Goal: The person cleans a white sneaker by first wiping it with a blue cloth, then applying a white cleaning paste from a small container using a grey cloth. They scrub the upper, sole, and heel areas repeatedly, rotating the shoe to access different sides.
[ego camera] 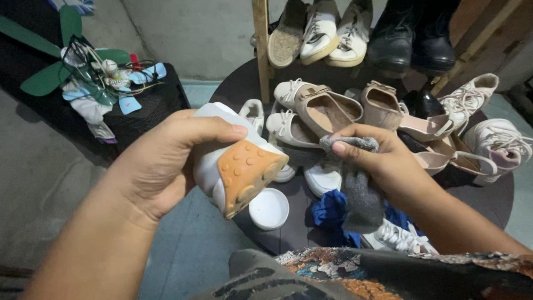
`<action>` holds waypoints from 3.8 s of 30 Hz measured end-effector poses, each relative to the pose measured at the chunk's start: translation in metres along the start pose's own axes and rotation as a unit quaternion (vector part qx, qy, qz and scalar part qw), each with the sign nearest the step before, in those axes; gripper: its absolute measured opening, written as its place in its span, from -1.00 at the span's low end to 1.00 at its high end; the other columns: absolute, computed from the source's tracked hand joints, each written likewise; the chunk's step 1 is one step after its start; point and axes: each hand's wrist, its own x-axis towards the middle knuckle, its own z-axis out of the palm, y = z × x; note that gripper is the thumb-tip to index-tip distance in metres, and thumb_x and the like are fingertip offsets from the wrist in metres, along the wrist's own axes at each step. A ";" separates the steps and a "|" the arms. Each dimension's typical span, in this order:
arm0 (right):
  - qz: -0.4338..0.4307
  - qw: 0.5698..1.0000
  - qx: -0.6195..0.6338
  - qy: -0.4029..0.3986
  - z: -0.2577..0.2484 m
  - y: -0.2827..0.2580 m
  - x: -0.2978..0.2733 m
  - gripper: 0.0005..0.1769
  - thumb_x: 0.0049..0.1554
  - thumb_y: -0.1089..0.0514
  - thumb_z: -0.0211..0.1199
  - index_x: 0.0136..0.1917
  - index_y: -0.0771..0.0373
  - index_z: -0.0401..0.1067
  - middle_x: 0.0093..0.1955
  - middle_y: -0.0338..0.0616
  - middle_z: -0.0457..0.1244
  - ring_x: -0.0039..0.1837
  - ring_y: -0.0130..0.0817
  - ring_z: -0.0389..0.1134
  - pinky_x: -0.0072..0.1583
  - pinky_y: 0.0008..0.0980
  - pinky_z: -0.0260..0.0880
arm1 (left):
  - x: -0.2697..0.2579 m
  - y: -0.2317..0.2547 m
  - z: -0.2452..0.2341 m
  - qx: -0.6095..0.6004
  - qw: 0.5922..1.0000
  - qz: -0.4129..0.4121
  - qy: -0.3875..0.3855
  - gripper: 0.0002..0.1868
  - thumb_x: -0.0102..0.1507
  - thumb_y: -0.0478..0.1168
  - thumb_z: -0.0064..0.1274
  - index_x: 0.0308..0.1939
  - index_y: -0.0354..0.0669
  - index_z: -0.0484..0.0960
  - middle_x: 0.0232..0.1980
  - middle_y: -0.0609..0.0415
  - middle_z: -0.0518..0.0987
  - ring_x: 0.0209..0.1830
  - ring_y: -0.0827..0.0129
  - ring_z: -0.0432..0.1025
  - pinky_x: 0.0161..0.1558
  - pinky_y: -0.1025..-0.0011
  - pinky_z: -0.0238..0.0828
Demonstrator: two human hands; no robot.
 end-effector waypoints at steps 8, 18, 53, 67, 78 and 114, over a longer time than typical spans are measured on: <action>0.135 0.989 -0.050 0.017 0.024 0.057 0.021 -0.76 0.12 0.10 0.32 0.02 0.24 0.54 -0.18 -0.28 0.35 -0.17 -0.58 0.30 -0.14 -0.55 0.28 | -0.008 -0.017 -0.028 0.061 0.998 0.004 -0.025 -0.60 0.17 -0.13 0.24 -0.07 -0.42 0.70 -0.22 -0.04 0.71 -0.32 0.40 0.57 -0.38 0.48 0.49; 0.156 0.952 -0.262 0.002 0.055 0.200 0.044 -0.61 0.07 0.03 0.31 0.13 0.25 0.55 -0.21 -0.07 0.39 -0.17 -0.28 0.39 -0.09 -0.30 0.39 | 0.005 -0.022 -0.041 0.459 0.887 0.005 -0.057 -0.68 0.04 -0.05 0.27 -0.38 -0.29 0.77 -0.48 0.02 0.71 -0.44 0.18 0.59 -0.41 0.28 0.50; 0.066 0.815 -0.573 -0.060 0.132 0.233 0.036 -0.51 -0.25 -0.07 0.59 -0.03 0.01 0.63 0.04 -0.33 0.33 0.30 -0.24 0.17 0.30 0.00 0.00 | -0.008 -0.064 -0.128 0.493 0.864 0.080 0.057 -0.44 -0.03 -0.08 0.38 -0.01 -0.27 0.70 0.02 -0.10 0.61 0.01 0.18 0.55 0.05 0.31 0.43; 0.267 0.948 0.156 0.070 0.087 0.184 0.048 -0.52 0.10 -0.17 0.33 0.11 0.22 0.52 -0.03 -0.11 0.39 -0.02 -0.26 0.41 0.10 -0.19 0.41 | 0.001 -0.056 -0.111 0.194 0.980 0.022 0.029 -0.67 0.09 -0.31 0.20 -0.07 -0.31 0.69 -0.15 0.05 0.75 -0.18 0.45 0.61 -0.07 0.48 0.51; 0.043 0.953 0.292 0.062 0.075 0.010 0.004 -0.61 0.20 -0.03 0.20 0.13 0.32 0.48 -0.04 -0.07 0.41 -0.01 -0.25 0.45 0.12 -0.10 0.48 | 0.009 -0.032 -0.062 -0.109 0.981 0.125 0.100 -0.82 0.06 -0.39 -0.08 -0.28 -0.22 0.56 -0.31 0.07 0.57 -0.33 0.33 0.53 -0.18 0.36 0.53; -0.319 0.897 -0.306 0.009 0.031 -0.116 -0.068 -0.82 0.16 0.25 0.27 0.05 0.26 0.55 0.07 -0.19 0.40 0.08 -0.49 0.45 0.05 -0.48 0.48 | 0.033 0.001 0.080 -0.027 0.962 0.271 -0.021 -0.92 0.10 -0.38 -0.13 -0.50 -0.19 0.42 -0.45 0.07 0.45 -0.47 0.38 0.35 -0.36 0.46 0.40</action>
